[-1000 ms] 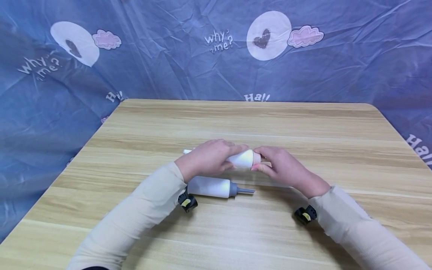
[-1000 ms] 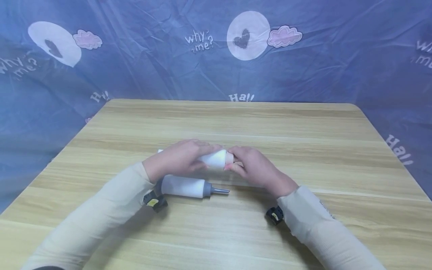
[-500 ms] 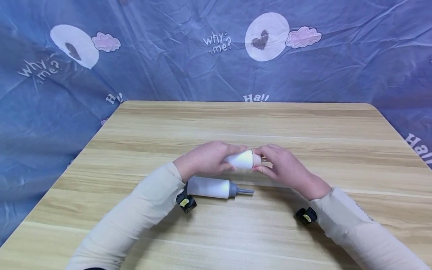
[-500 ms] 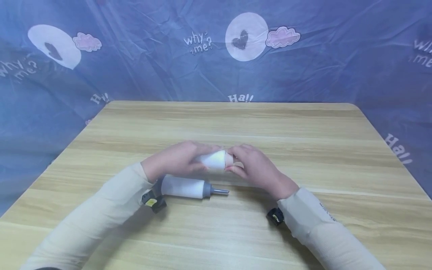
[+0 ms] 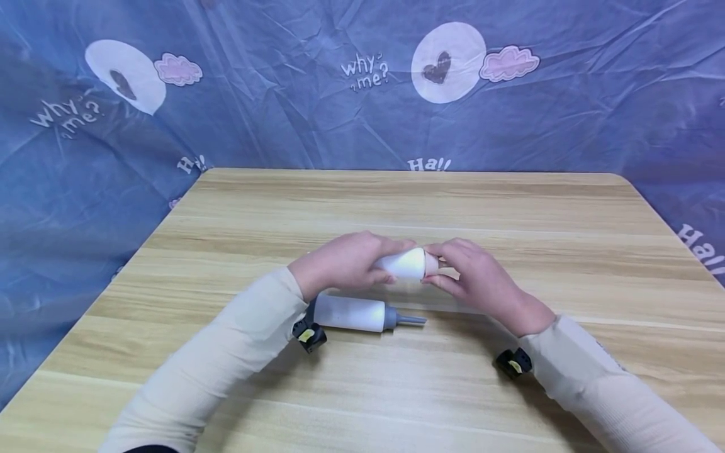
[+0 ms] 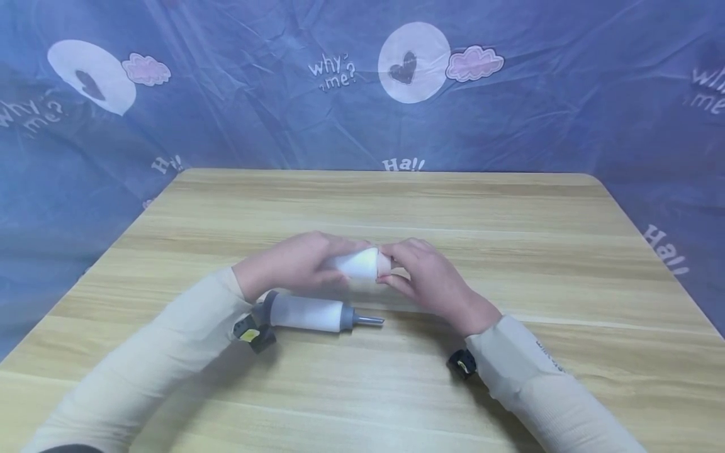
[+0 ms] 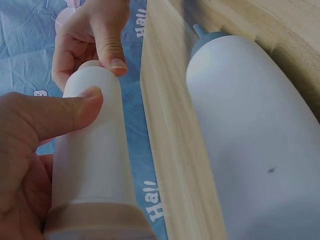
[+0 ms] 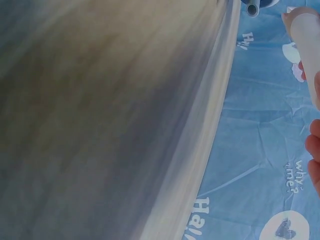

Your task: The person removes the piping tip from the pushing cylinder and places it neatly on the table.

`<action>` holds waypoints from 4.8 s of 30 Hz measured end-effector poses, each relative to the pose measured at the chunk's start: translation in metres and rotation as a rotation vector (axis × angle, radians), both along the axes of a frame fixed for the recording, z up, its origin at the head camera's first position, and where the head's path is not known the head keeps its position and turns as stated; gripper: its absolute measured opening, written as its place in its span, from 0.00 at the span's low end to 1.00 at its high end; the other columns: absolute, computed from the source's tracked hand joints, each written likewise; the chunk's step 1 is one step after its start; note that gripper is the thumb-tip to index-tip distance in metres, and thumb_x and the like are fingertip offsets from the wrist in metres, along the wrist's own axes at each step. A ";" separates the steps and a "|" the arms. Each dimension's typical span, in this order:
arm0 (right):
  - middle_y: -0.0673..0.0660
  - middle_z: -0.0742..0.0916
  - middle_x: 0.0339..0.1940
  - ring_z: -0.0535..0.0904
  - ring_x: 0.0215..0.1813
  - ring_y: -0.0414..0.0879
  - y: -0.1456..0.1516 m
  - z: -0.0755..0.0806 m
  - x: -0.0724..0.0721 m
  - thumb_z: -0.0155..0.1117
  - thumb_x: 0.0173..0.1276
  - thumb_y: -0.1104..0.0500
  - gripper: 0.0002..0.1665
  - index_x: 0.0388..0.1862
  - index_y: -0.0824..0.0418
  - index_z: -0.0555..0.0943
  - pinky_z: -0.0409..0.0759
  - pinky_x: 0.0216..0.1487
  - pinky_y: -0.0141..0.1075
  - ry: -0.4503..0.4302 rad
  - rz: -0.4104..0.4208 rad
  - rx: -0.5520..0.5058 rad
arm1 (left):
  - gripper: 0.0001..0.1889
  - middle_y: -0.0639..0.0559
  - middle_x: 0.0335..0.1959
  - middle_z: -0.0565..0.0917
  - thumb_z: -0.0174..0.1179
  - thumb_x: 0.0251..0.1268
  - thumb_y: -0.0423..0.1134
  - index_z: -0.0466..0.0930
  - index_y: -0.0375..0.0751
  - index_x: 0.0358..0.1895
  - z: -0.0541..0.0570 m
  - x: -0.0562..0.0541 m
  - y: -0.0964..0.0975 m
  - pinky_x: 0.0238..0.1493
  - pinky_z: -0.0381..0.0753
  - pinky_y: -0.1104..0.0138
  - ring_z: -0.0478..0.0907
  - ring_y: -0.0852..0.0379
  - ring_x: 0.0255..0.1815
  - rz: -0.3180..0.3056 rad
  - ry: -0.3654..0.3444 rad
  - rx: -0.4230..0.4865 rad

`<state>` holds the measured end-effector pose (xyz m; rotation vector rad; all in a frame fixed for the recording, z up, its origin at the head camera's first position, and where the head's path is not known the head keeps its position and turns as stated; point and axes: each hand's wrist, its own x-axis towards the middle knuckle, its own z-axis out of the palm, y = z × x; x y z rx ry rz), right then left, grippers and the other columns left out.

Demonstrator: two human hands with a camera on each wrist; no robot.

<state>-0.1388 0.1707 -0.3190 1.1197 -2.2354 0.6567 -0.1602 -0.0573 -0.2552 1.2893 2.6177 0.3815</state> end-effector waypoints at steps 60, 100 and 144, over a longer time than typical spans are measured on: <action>0.64 0.79 0.53 0.77 0.50 0.45 -0.003 0.005 0.011 0.56 0.69 0.56 0.24 0.59 0.68 0.71 0.76 0.48 0.29 -0.942 -0.115 -0.370 | 0.31 0.48 0.54 0.80 0.62 0.59 0.43 0.66 0.45 0.66 -0.014 0.003 -0.005 0.54 0.74 0.62 0.78 0.54 0.49 -0.050 0.176 0.044; 0.64 0.82 0.47 0.80 0.45 0.40 -0.004 0.001 0.012 0.65 0.62 0.59 0.24 0.55 0.67 0.73 0.79 0.45 0.30 -0.990 -0.108 -0.379 | 0.32 0.49 0.49 0.81 0.63 0.58 0.41 0.65 0.47 0.67 -0.017 0.003 -0.006 0.55 0.74 0.61 0.79 0.55 0.46 -0.046 0.171 0.036; 0.61 0.82 0.47 0.77 0.52 0.53 -0.004 0.000 0.016 0.67 0.59 0.63 0.28 0.59 0.65 0.72 0.78 0.51 0.37 -0.820 -0.109 -0.335 | 0.32 0.48 0.48 0.81 0.63 0.58 0.42 0.66 0.45 0.67 -0.018 0.003 -0.006 0.50 0.77 0.64 0.79 0.55 0.45 -0.048 0.166 0.078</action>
